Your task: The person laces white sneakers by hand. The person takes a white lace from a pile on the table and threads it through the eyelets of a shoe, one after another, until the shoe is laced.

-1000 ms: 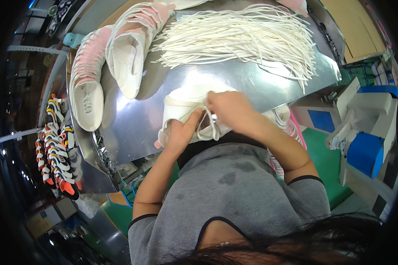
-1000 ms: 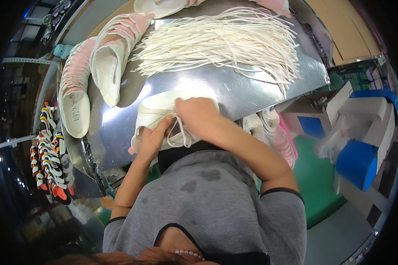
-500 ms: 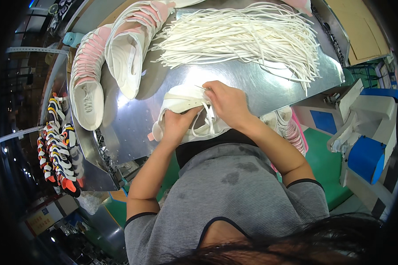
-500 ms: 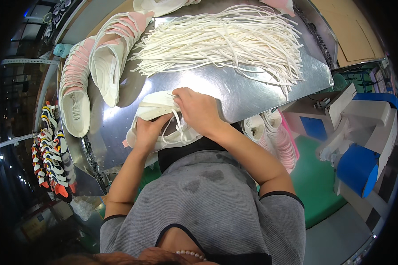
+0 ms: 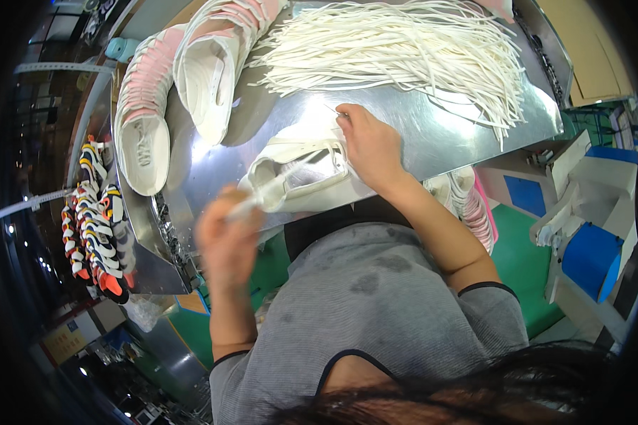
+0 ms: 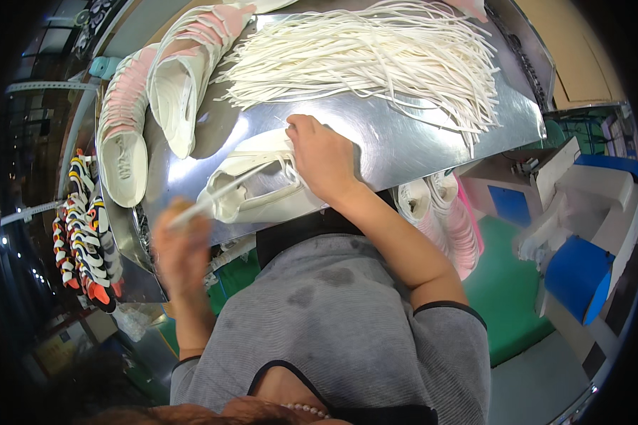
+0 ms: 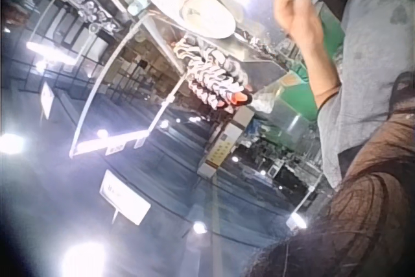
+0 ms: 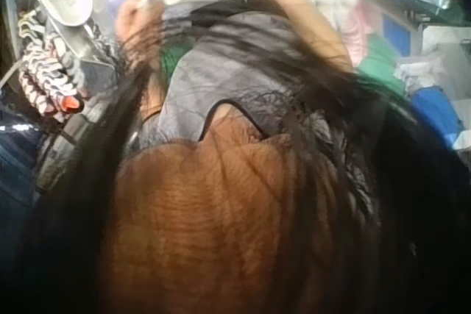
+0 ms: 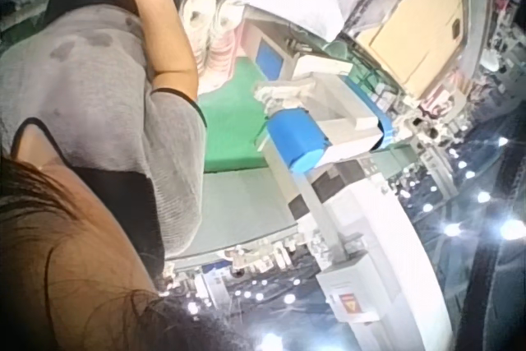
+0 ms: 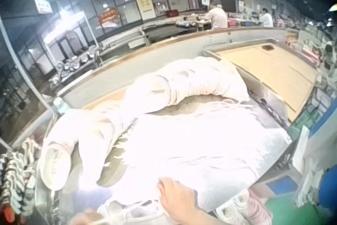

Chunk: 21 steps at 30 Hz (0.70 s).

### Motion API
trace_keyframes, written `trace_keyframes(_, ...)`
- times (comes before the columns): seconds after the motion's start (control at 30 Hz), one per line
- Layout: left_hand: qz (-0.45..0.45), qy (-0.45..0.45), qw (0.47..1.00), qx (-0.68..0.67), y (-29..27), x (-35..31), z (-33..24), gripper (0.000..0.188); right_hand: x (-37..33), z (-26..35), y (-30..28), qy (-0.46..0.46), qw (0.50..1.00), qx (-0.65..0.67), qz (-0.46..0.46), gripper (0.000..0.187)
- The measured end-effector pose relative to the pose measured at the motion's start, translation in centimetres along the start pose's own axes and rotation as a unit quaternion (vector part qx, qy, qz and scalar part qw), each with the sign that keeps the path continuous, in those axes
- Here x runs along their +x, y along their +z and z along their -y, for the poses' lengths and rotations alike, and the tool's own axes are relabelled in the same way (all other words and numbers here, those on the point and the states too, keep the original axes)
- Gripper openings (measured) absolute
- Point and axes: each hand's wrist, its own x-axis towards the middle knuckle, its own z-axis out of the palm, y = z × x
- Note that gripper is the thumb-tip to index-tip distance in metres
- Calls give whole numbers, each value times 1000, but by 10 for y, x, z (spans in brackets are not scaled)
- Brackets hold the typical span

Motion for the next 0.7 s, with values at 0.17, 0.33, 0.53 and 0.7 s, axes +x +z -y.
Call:
trace_keyframes(0.17, 72, 194, 817, 539, 35, 19, 64, 14, -9, 17, -46, 23, 991, 120, 59, 38)
trace_keyframes(0.33, 43, 232, 759, 606, 37, 21, 82, 15, -43, 16, -48, 6, 994, 24, 105, 39)
trace_keyframes(0.53, 39, 217, 800, 558, 32, 28, 86, 13, -25, -19, -110, 71, 994, -5, -87, 35)
trace_keyframes(0.7, 29, 225, 800, 555, 30, 33, 95, 17, -29, -44, -149, 177, 976, 51, -117, 37)
